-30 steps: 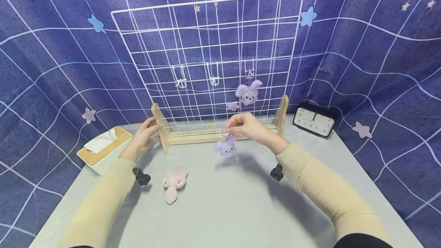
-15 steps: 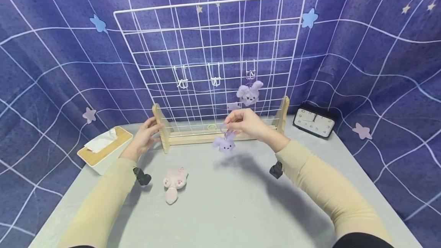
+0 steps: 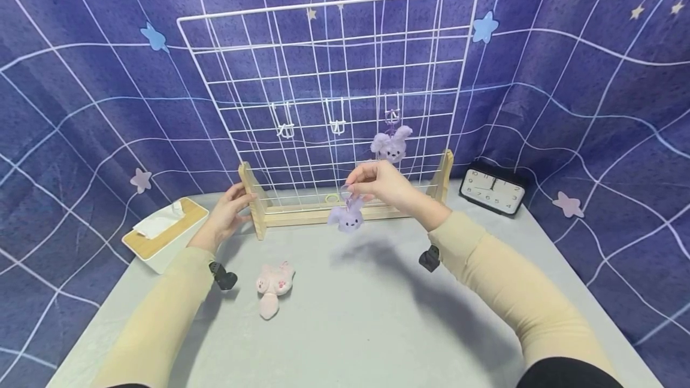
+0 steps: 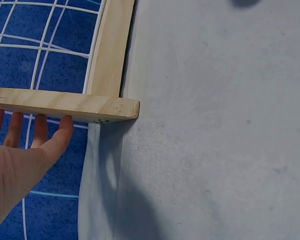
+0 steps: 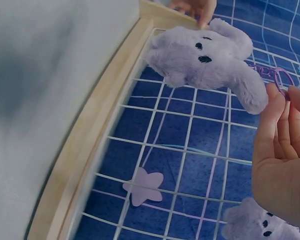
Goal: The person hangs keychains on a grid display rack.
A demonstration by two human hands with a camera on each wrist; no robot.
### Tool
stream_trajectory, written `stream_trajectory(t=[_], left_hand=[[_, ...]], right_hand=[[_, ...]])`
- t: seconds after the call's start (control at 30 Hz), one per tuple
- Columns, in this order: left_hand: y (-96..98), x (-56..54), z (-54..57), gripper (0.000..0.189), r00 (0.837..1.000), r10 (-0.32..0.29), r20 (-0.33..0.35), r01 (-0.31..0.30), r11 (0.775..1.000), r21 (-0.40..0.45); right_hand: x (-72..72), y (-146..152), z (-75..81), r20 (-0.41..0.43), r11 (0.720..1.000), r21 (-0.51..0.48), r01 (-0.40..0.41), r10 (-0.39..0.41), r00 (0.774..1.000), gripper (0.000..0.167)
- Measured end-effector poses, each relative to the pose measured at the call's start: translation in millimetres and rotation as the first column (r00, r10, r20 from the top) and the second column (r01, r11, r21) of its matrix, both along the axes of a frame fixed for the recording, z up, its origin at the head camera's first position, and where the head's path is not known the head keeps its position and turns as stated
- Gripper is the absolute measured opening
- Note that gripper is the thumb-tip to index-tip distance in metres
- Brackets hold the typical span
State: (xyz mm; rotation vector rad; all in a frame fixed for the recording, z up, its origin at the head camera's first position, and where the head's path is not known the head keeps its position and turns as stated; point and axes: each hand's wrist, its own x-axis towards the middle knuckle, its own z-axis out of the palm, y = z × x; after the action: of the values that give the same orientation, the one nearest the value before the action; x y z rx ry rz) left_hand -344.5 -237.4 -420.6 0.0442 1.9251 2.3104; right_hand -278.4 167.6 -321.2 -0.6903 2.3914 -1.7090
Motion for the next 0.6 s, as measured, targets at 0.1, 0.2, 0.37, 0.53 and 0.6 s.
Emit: stream_trajectory(t=[0.1, 0.2, 0.37, 0.53, 0.6], left_hand=[[-1.6, -5.1, -6.8, 0.063, 1.0, 0.003, -0.005, -0.003, 1.0, 0.0], [-2.8, -10.7, -14.3, 0.062, 1.0, 0.011, -0.013, -0.011, 1.0, -0.002], [-4.1, -15.6, -19.9, 0.06, 1.0, 0.021, -0.016, -0.021, 1.0, -0.01], [-6.1, -16.9, -20.0, 0.062, 1.0, 0.014, -0.01, -0.014, 1.0, -0.006], [-6.3, -16.8, -20.1, 0.063, 1.0, 0.01, -0.013, -0.01, 1.0, -0.005]], right_hand=[[-0.9, -1, 4.2, -0.011, 1.0, -0.002, 0.011, -0.011, 1.0, 0.012], [-1.5, -1, 8.8, -0.02, 1.0, -0.011, 0.028, -0.028, 0.999, 0.011], [-3.4, -2, 14.4, -0.012, 0.999, -0.043, 0.034, -0.035, 0.999, 0.013], [-5.3, -5, 18.5, 0.003, 0.996, -0.079, 0.033, -0.033, 0.999, 0.012], [-5.3, -7, 20.9, 0.005, 0.994, -0.102, 0.032, -0.032, 0.999, 0.012]])
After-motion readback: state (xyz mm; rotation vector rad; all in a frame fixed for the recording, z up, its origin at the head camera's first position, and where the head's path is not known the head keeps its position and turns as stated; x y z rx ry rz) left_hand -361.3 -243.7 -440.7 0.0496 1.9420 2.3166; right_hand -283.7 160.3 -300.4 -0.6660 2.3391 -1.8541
